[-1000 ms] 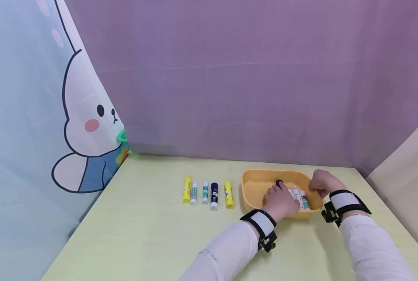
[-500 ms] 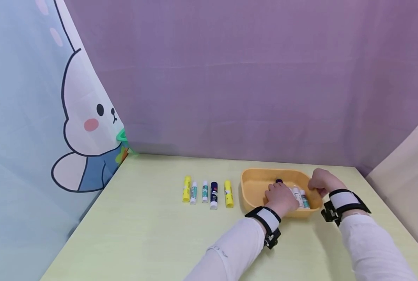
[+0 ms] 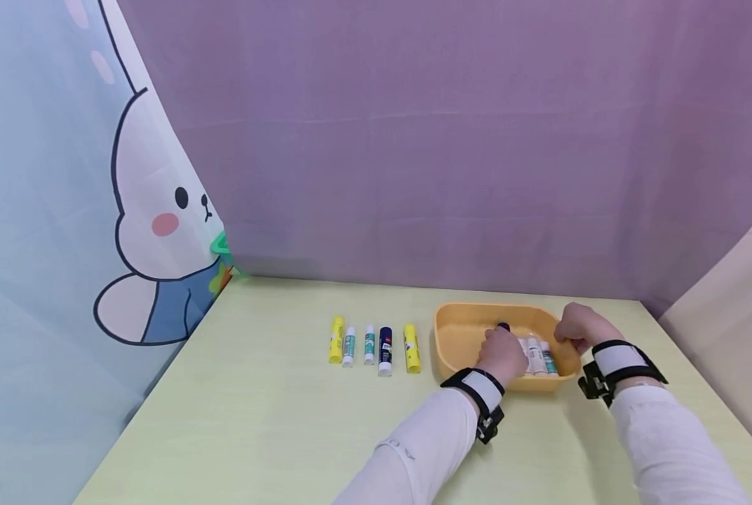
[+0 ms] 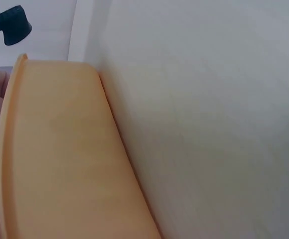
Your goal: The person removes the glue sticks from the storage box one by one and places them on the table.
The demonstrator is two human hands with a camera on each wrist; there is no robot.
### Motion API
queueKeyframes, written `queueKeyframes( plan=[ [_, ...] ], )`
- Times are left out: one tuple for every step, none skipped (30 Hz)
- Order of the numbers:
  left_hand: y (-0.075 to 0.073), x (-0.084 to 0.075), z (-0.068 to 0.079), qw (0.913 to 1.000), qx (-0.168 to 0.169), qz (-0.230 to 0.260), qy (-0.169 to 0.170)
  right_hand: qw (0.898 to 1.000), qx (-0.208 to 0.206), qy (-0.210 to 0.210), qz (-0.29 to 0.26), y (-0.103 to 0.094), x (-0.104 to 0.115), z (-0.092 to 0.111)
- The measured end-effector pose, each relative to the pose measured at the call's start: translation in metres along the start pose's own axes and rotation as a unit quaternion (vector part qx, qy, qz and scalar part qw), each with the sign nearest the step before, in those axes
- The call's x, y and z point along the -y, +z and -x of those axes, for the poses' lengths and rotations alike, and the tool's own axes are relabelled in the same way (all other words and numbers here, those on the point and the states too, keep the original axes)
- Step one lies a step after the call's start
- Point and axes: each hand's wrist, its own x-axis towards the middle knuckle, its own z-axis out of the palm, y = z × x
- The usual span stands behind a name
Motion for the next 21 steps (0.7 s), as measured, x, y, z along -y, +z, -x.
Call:
queueKeyframes(
  plan=[
    [-0.0001, 0.0009, -0.0008, 1.0, 0.002, -0.002, 0.004, 1.0, 0.001, 0.002, -0.001, 0.0002, 0.0001, -0.0001],
    [0.0001, 0.0018, -0.0019, 0.9999, 0.003, -0.008, 0.011, 1.0, 0.001, 0.003, -0.001, 0.0001, -0.0001, -0.0003],
    [0.0008, 0.0026, -0.0033, 0.9998, 0.002, -0.011, 0.017, 1.0, 0.002, 0.004, -0.001, 0.0001, -0.0001, -0.0004],
    [0.0008, 0.0031, -0.0041, 0.9997, 0.002, -0.014, 0.021, 1.0, 0.001, 0.005, -0.001, 0.0001, -0.0001, -0.0005],
    [0.0011, 0.0035, -0.0049, 0.9995, 0.003, -0.018, 0.026, 1.0, 0.0, 0.005, 0.002, 0.0001, 0.0, -0.0003],
    [0.0013, 0.0038, -0.0055, 0.9993, 0.005, -0.021, 0.029, 1.0, 0.001, 0.006, 0.002, 0.0001, -0.0001, -0.0005],
    [0.0014, 0.0039, -0.0059, 0.9992, 0.006, -0.025, 0.033, 1.0, 0.001, 0.007, 0.005, -0.0001, 0.0003, -0.0002],
    [0.0015, 0.0042, -0.0062, 0.9989, 0.006, -0.028, 0.037, 1.0, 0.002, 0.008, 0.005, -0.0004, 0.0006, 0.0001],
    [0.0015, 0.0043, -0.0063, 0.9987, 0.008, -0.032, 0.04, 1.0, 0.004, 0.009, 0.005, -0.0007, 0.001, 0.0004],
    [0.0013, 0.0044, -0.0062, 0.9983, 0.009, -0.038, 0.043, 1.0, 0.006, 0.011, 0.006, -0.001, 0.0013, 0.0005],
    [0.0013, 0.0045, -0.006, 0.9979, 0.009, -0.044, 0.047, 1.0, 0.008, 0.011, 0.006, -0.0011, 0.0012, 0.0006],
    [0.0011, 0.0046, -0.0058, 0.9976, 0.009, -0.048, 0.05, 1.0, 0.009, 0.012, 0.006, -0.0012, 0.0012, 0.0006],
    [0.0009, 0.0047, -0.0056, 0.9971, 0.009, -0.054, 0.053, 1.0, 0.01, 0.013, 0.007, -0.0013, 0.0014, 0.0009],
    [0.0006, 0.0048, -0.0052, 0.997, 0.009, -0.055, 0.054, 1.0, 0.01, 0.014, 0.007, -0.0014, 0.0016, 0.0012],
    [0.0001, 0.0046, -0.0047, 0.9968, 0.01, -0.057, 0.055, 1.0, 0.01, 0.013, 0.008, -0.0016, 0.0017, 0.0016],
    [-0.0005, 0.0046, -0.0042, 0.9968, 0.009, -0.058, 0.055, 1.0, 0.01, 0.013, 0.008, -0.0016, 0.0018, 0.0018],
    [-0.0013, 0.0046, -0.0035, 0.9969, 0.009, -0.056, 0.056, 1.0, 0.009, 0.012, 0.008, -0.0016, 0.0021, 0.0023],
    [-0.002, 0.0047, -0.0031, 0.997, 0.009, -0.054, 0.055, 1.0, 0.008, 0.012, 0.009, -0.0017, 0.0024, 0.0027],
    [-0.0027, 0.0047, -0.0026, 0.997, 0.01, -0.053, 0.055, 1.0, 0.008, 0.012, 0.01, -0.0017, 0.0026, 0.0032],
    [-0.0034, 0.0048, -0.0021, 0.9967, 0.009, -0.056, 0.058, 1.0, 0.008, 0.012, 0.01, -0.0018, 0.0029, 0.0036],
    [-0.0045, 0.0048, -0.0015, 0.9966, 0.008, -0.057, 0.059, 1.0, 0.007, 0.012, 0.011, -0.002, 0.0032, 0.0042]
  ],
)
